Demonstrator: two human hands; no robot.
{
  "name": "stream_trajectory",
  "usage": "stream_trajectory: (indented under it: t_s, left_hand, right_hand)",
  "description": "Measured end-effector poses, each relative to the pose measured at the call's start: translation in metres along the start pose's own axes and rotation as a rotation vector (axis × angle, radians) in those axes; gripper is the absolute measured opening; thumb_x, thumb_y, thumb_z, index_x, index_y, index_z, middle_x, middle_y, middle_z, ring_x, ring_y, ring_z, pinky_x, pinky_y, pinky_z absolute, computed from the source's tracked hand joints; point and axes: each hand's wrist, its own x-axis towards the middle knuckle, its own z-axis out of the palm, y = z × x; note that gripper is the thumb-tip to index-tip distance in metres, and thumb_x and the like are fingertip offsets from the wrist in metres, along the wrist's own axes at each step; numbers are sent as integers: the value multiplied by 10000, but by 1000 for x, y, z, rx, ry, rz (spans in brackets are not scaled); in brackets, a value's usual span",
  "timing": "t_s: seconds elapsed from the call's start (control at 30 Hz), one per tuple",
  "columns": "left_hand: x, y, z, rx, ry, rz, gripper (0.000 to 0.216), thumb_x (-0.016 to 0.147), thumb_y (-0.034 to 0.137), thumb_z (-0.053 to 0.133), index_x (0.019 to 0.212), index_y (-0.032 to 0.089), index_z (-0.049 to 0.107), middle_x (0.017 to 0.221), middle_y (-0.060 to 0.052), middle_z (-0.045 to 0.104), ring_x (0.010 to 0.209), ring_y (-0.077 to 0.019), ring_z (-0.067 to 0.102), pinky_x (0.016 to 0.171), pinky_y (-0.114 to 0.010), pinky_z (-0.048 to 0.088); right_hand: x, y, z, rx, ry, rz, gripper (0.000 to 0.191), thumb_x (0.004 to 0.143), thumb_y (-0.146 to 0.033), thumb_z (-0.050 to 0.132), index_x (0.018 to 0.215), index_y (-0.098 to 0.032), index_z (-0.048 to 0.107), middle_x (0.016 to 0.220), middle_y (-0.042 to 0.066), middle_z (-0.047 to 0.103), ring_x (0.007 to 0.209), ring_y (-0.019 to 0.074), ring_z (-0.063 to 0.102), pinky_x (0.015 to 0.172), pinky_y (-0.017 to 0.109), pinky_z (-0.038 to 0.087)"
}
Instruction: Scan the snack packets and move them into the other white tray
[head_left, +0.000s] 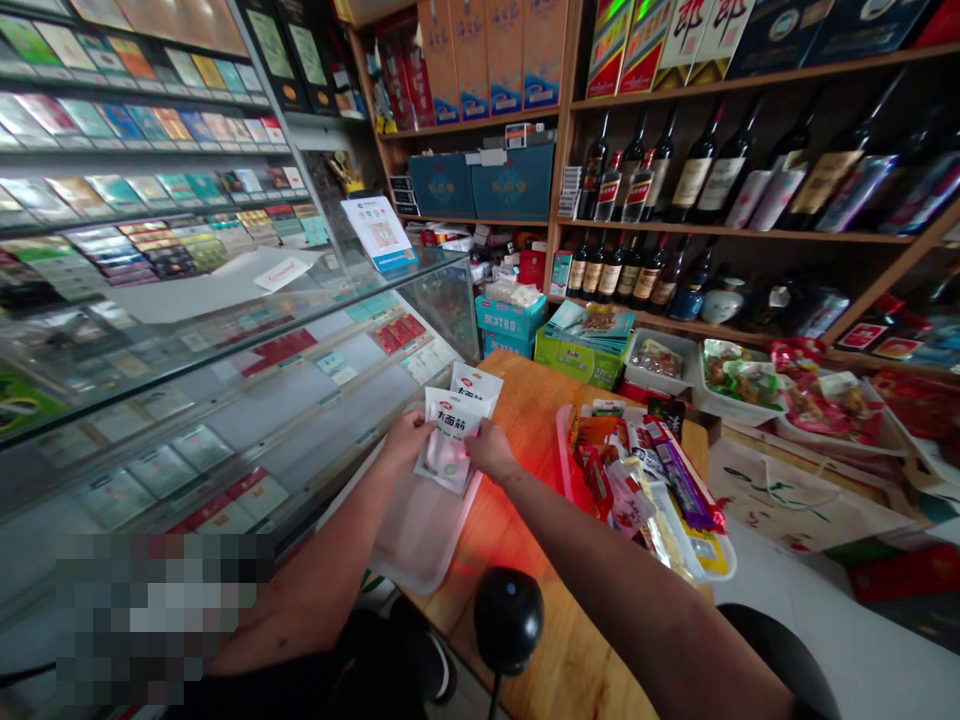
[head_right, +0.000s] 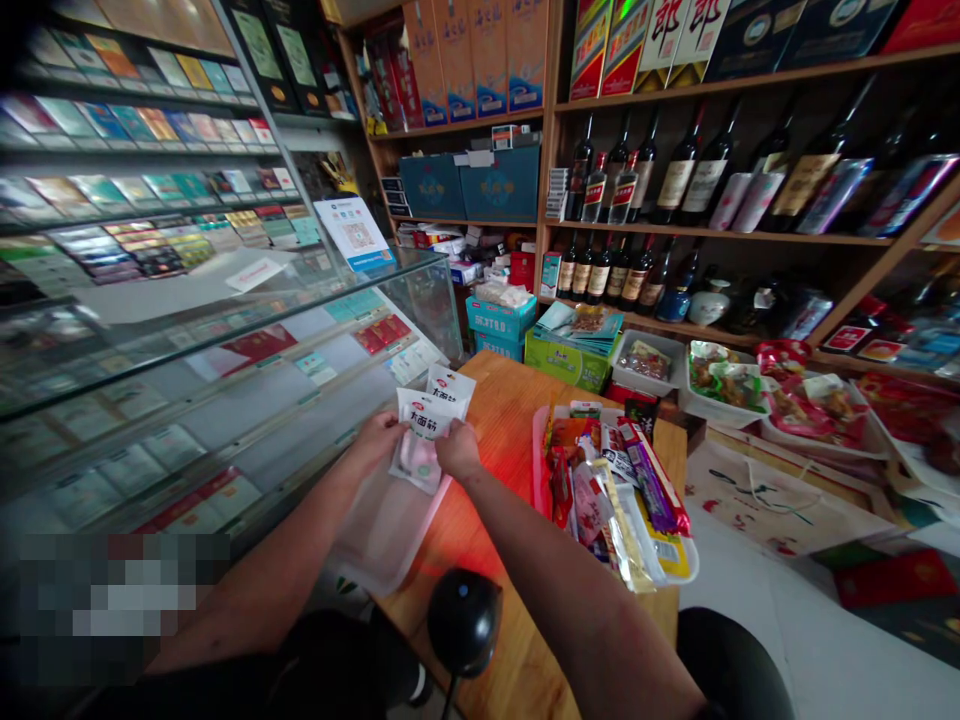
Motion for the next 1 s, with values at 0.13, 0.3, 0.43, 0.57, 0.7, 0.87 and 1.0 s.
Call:
stream_trajectory:
  t_s: [0.13, 0.3, 0.43, 0.57, 0.7, 0.87, 1.0]
  left_hand:
    - [-35, 28, -3, -246, -30, -14, 392, 699, 439, 746, 948, 139, 701, 889, -69, 732, 765, -200, 652, 689, -285, 486]
    - [-72, 81, -2, -361, 9, 28, 417, 667, 448, 795, 935, 141, 706, 779, -23, 697, 598, -129, 560, 557, -235, 395]
    - [-94, 119, 2, -330, 17, 119, 353, 694, 440, 791, 846, 144, 676, 690, 6, 645, 538, -94, 487, 513, -217, 338]
    - [-113, 139, 8, -271, 8, 204, 333, 756, 445, 753, 900, 155, 677, 725, 2, 647, 580, -100, 505, 533, -212, 357]
    - [-141, 129, 18, -188, -15, 191, 402, 749, 467, 756, 1003, 162, 692, 924, -53, 704, 821, -182, 629, 717, -264, 476]
    - [-180, 104, 36, -154, -154, 92, 362, 768, 473, 731, 968, 171, 716, 984, -78, 728, 954, -248, 653, 850, -341, 503]
    - [-198, 98, 51, -191, -258, 31, 362, 801, 467, 701, 993, 161, 723, 1006, -84, 734, 920, -237, 654, 796, -326, 507]
  right_hand:
    - [-15, -3, -19, 77, -81, -87, 85, 766, -168, 597, 800, -156, 673, 759, 14, 684, 683, 139, 609, 609, 224, 465]
    - [-47, -5, -46, 200, -193, -102, 141, 778, -267, 625, 689, -161, 651, 708, 4, 634, 623, 118, 553, 562, 222, 474]
    - [-72, -18, -62, 389, -170, 6, 209, 823, -328, 582, 696, -163, 608, 724, 15, 606, 604, 118, 563, 521, 238, 531]
    - [-89, -36, -82, 633, -82, 57, 208, 818, -374, 620, 791, -169, 587, 724, 0, 564, 613, 126, 569, 562, 307, 601]
    - [-104, -43, -106, 773, -4, 83, 196, 821, -359, 614, 842, -170, 564, 730, -8, 546, 621, 126, 537, 583, 350, 624]
    - [-124, -39, -131, 777, 82, 128, 145, 844, -298, 589, 804, -180, 515, 636, -51, 441, 586, 106, 475, 602, 358, 614]
    - [-135, -33, -140, 775, 83, 171, 168, 840, -299, 595, 764, -192, 491, 605, -55, 413, 556, 109, 460, 592, 353, 611]
